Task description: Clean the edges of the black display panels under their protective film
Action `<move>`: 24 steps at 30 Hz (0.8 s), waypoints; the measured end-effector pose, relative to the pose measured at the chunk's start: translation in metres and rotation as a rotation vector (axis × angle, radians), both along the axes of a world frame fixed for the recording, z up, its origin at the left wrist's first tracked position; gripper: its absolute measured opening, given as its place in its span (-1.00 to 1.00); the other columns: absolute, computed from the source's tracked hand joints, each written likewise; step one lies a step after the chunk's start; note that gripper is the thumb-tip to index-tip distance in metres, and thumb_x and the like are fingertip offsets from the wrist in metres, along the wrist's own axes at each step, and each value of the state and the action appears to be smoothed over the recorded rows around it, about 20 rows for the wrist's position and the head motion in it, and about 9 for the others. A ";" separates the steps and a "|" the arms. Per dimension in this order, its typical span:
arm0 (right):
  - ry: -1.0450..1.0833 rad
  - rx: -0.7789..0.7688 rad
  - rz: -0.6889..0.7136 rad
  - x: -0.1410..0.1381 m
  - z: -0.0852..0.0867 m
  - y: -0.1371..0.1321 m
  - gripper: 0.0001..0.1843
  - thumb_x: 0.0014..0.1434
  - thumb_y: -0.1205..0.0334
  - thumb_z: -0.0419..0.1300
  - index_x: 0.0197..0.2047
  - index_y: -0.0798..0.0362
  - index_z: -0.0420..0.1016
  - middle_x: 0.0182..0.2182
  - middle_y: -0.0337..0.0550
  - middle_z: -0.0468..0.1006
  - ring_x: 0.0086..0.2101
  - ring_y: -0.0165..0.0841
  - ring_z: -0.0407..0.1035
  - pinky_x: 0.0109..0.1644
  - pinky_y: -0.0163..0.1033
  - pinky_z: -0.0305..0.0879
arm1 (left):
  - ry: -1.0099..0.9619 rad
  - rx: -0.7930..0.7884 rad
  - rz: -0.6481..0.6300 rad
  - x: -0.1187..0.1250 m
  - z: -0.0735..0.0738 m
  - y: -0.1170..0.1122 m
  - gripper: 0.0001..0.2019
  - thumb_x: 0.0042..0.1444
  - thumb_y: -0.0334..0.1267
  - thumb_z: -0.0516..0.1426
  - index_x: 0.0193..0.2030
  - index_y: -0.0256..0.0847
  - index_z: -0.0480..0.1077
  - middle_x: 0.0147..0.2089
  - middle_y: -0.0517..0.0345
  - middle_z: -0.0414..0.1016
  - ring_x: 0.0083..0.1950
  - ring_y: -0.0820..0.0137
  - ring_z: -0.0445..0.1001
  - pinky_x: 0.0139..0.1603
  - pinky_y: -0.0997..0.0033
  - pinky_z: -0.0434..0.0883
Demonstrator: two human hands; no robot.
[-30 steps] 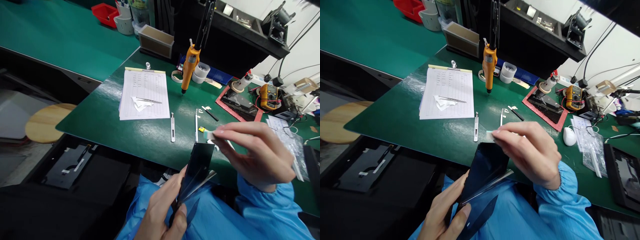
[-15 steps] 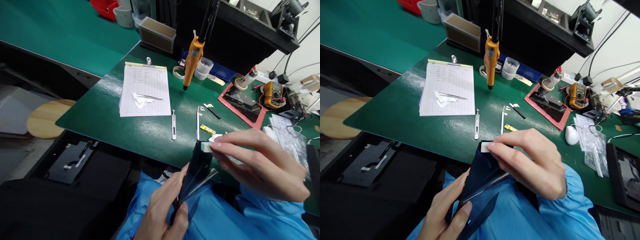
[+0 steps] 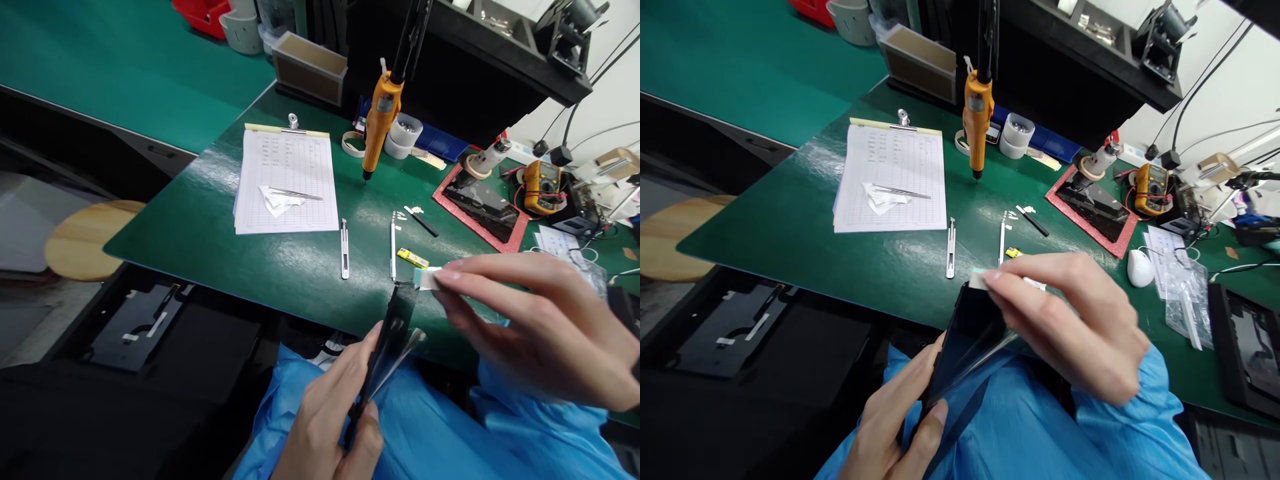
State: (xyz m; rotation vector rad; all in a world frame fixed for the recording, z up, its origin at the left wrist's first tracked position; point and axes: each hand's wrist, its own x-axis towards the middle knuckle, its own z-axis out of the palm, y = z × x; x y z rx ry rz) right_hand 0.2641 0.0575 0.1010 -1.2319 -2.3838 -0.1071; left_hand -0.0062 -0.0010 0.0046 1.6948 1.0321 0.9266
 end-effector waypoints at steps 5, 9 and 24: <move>-0.031 -0.071 0.056 0.029 0.015 0.001 -0.25 0.38 0.44 0.50 0.53 -0.25 0.61 0.10 -0.05 0.84 -0.16 -0.12 0.80 -0.15 -0.12 0.81 | -0.025 0.012 0.024 0.006 0.000 -0.003 -0.15 0.45 -0.55 0.00 0.78 0.20 0.21 0.60 0.16 0.59 0.48 0.12 0.70 0.30 0.27 0.76; 0.014 -0.181 0.096 0.012 0.015 -0.008 -0.51 0.50 0.40 0.39 0.41 -0.13 0.71 0.00 -0.05 0.85 -0.18 -0.16 0.78 -0.15 -0.13 0.79 | -0.006 0.011 -0.004 0.007 0.000 -0.001 -0.19 0.44 -0.55 0.01 0.76 0.05 0.26 0.57 0.05 0.62 0.48 0.08 0.70 0.31 0.25 0.75; -0.060 0.035 0.042 -0.010 0.005 -0.001 -0.60 0.49 0.50 0.38 0.32 0.05 0.66 0.05 -0.02 0.85 -0.07 -0.21 0.78 0.02 -0.15 0.77 | -0.011 0.129 -0.056 0.004 -0.005 0.002 -0.05 0.43 -0.58 0.04 0.85 0.20 -0.01 0.66 0.19 0.52 0.53 0.20 0.65 0.40 0.38 0.67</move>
